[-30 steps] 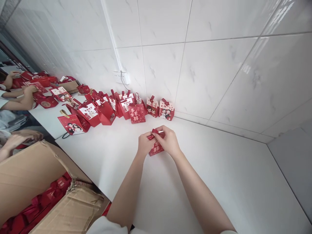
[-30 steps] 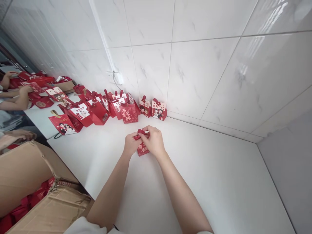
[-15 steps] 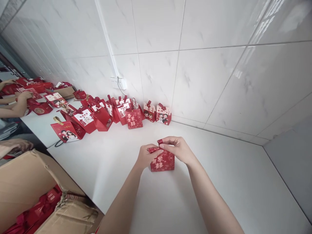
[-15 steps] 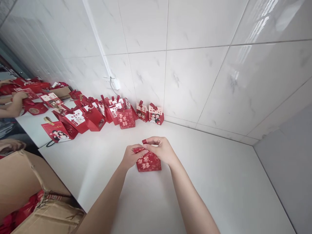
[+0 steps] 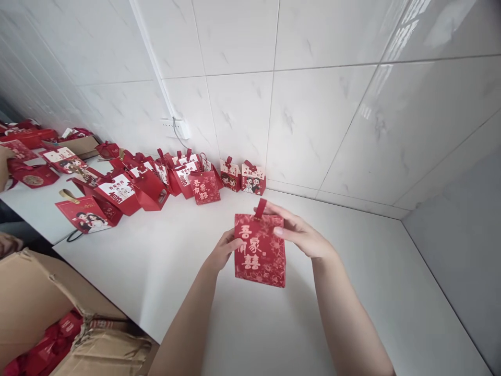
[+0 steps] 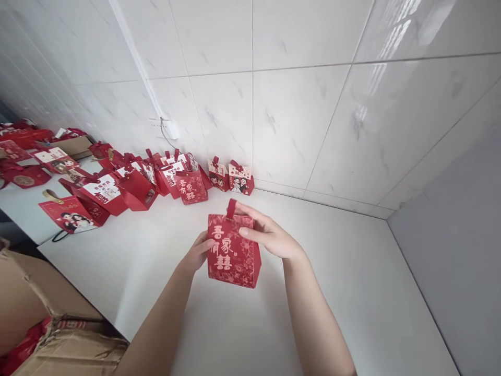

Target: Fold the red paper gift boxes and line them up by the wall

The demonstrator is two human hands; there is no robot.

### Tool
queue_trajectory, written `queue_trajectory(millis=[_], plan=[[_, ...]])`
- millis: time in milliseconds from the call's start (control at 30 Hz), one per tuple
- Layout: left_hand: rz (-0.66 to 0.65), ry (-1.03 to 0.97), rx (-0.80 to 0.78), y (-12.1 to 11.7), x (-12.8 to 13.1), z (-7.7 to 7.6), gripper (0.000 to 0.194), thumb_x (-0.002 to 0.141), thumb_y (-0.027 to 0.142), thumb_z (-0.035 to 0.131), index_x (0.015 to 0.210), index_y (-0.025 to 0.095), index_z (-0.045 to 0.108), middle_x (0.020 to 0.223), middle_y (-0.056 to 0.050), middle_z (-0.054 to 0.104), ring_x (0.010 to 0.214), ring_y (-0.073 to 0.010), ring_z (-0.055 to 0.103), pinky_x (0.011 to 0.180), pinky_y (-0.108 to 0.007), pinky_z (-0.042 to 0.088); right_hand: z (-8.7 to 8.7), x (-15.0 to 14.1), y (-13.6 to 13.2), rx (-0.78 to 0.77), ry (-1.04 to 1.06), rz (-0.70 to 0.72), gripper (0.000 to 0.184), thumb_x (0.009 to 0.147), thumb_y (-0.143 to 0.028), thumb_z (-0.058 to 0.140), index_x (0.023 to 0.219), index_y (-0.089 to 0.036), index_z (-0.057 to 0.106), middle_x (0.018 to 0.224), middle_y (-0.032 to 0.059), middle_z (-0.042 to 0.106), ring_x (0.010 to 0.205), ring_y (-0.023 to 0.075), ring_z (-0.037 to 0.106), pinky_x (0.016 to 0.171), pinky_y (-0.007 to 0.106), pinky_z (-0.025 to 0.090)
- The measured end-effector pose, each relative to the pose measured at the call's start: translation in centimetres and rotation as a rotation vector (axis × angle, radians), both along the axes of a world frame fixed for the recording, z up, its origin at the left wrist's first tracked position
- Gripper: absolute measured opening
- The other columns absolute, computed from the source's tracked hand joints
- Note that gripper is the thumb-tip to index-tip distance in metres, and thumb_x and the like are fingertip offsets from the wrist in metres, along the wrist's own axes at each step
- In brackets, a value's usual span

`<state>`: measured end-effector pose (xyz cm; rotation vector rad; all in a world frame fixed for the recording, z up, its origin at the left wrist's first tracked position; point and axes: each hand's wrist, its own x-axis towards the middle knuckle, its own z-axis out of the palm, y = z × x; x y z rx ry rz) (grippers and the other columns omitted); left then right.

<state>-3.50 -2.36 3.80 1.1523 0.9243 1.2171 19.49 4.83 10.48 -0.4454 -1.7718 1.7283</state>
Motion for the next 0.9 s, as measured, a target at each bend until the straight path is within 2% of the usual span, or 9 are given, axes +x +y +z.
queue_trajectory(millis=[133,233,300,433,567,667,800,867,900], plan=[[-0.088,-0.065,0.022,0.3,0.4,-0.6,0.063,0.081,0.060,0.060,0.133,0.025,0.053,0.133,-0.012,0.058,0.118,-0.0322,0.058,0.097,-0.045,0.048,-0.3,0.4,0.8,-0.052,0.071,-0.203,0.073,0.084,-0.055,0.061,0.148,-0.037,0.032,0.138,0.0027,0.057,0.122,0.0295,0.058,0.099,0.047,0.049],[-0.146,-0.024,-0.001,0.7,1.0,-1.1,0.072,0.080,0.066,0.055,0.140,0.027,0.045,0.142,-0.013,0.049,0.127,-0.0347,0.050,0.099,-0.048,0.047,-0.6,0.6,1.4,-0.090,0.063,-0.302,0.069,0.087,-0.059,0.054,0.149,-0.036,0.031,0.136,0.0036,0.059,0.118,0.0295,0.061,0.096,0.046,0.050],[-0.135,0.009,-0.039,1.0,1.3,-1.4,0.069,0.080,0.061,0.060,0.138,0.027,0.045,0.142,-0.013,0.050,0.127,-0.0347,0.050,0.097,-0.047,0.048,-0.8,0.8,1.7,-0.102,0.057,-0.310,0.064,0.088,-0.055,0.055,0.146,-0.037,0.034,0.134,0.0027,0.060,0.118,0.0279,0.061,0.098,0.045,0.049],[-0.039,0.095,-0.067,1.6,1.3,-1.5,0.067,0.075,0.039,0.074,0.135,0.025,0.047,0.138,-0.012,0.054,0.123,-0.0320,0.054,0.097,-0.044,0.049,-0.8,1.2,1.9,-0.055,0.015,-0.263,0.053,0.086,-0.049,0.062,0.136,-0.037,0.051,0.134,0.0013,0.061,0.120,0.0269,0.059,0.099,0.044,0.049],[-0.053,0.170,-0.084,1.8,0.7,-1.3,0.070,0.075,0.038,0.073,0.138,0.024,0.046,0.139,-0.012,0.053,0.119,-0.0317,0.057,0.096,-0.045,0.050,-0.5,1.3,1.8,-0.012,-0.018,-0.245,0.049,0.085,-0.049,0.062,0.131,-0.033,0.057,0.122,0.0031,0.068,0.110,0.0265,0.064,0.095,0.044,0.050],[-0.062,0.267,-0.037,2.0,0.3,-1.6,0.069,0.077,0.038,0.071,0.140,0.025,0.044,0.140,-0.011,0.052,0.122,-0.0307,0.055,0.100,-0.045,0.047,-0.2,1.2,1.5,0.015,-0.009,-0.243,0.048,0.086,-0.048,0.062,0.131,-0.033,0.057,0.115,0.0030,0.071,0.103,0.0246,0.067,0.092,0.043,0.051],[0.134,0.481,0.107,2.5,-0.7,-3.1,0.076,0.078,0.036,0.070,0.145,0.026,0.037,0.148,-0.008,0.043,0.138,-0.0276,0.039,0.116,-0.044,0.028,-0.9,0.9,2.1,0.109,-0.063,-0.273,0.033,0.087,-0.050,0.059,0.111,-0.030,0.070,0.129,0.0038,0.063,0.117,0.0257,0.059,0.100,0.043,0.045],[0.213,0.548,0.118,2.9,-1.5,-4.0,0.083,0.077,0.034,0.070,0.149,0.026,0.029,0.153,-0.008,0.036,0.142,-0.0266,0.031,0.118,-0.043,0.024,-2.6,0.7,3.1,0.149,-0.098,-0.313,0.032,0.089,-0.052,0.056,0.098,-0.028,0.074,0.132,0.0044,0.061,0.126,0.0264,0.052,0.107,0.044,0.039],[0.219,0.570,0.104,3.1,-1.9,-4.4,0.085,0.077,0.033,0.069,0.150,0.026,0.027,0.153,-0.008,0.036,0.142,-0.0268,0.031,0.117,-0.043,0.026,-3.9,0.5,3.7,0.137,-0.084,-0.367,0.035,0.090,-0.054,0.052,0.099,-0.028,0.074,0.132,0.0047,0.061,0.127,0.0263,0.051,0.108,0.045,0.037]])
